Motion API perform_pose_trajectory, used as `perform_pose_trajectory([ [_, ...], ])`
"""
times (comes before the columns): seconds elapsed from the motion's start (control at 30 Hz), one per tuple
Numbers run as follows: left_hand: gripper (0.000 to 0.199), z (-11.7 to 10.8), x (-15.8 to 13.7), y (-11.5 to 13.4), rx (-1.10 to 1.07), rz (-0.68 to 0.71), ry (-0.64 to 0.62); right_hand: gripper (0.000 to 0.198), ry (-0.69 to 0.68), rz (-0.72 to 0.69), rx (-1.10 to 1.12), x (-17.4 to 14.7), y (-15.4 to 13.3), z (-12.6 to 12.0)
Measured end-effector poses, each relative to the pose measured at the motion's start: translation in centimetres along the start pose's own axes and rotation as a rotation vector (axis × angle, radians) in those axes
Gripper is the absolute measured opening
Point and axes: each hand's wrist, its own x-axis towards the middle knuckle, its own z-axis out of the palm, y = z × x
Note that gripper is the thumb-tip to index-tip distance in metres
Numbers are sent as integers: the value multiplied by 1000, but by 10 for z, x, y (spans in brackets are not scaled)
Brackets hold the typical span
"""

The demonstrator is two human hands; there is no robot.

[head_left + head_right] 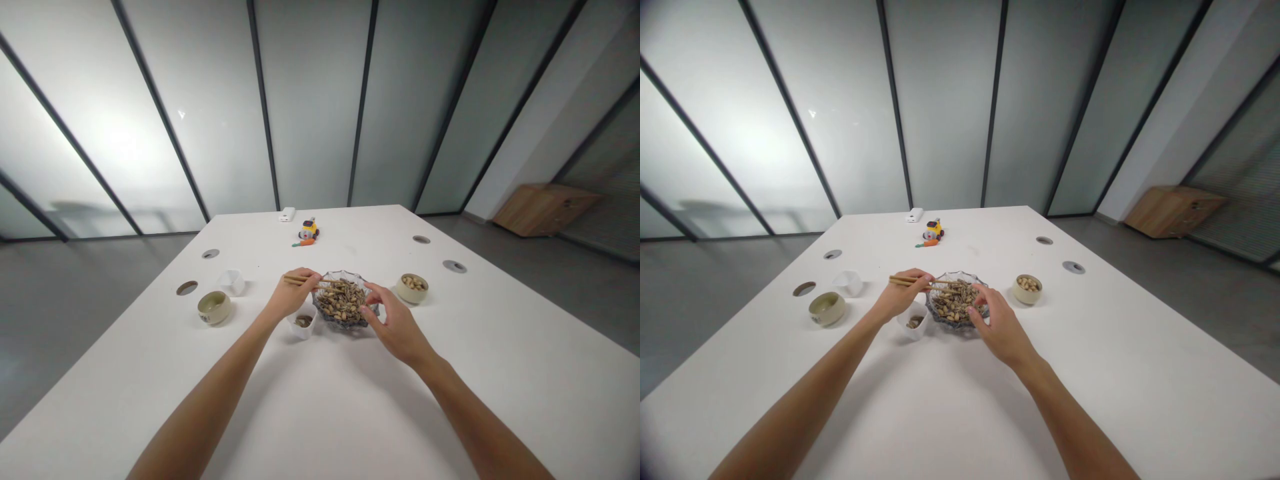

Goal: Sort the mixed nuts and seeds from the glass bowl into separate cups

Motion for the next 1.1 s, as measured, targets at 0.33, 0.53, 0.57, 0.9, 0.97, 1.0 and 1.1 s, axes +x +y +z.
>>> perform_pose_trajectory([
  [0.33,35,3,-1,-1,-226,-82,17,46,21,-28,-6,1,1,0],
  [0.53,35,-5,-2,7,-252,-90,35,46,13,-12,-5,1,0,-1],
  [0.57,34,-6,-2,8,-252,-88,42,47,10,-8,-3,1,-1,-1],
  [0.9,29,-7,-2,9,-231,-101,22,47,-6,8,6,1,-1,-1],
  [0.97,30,-4,-3,8,-218,-75,19,47,-6,9,7,1,-1,-2],
  [1.0,31,-2,-3,8,-213,-67,22,48,-8,11,9,1,-2,-2],
  [1.1,34,0,-4,7,-218,-68,32,48,-9,11,12,1,-3,-3],
])
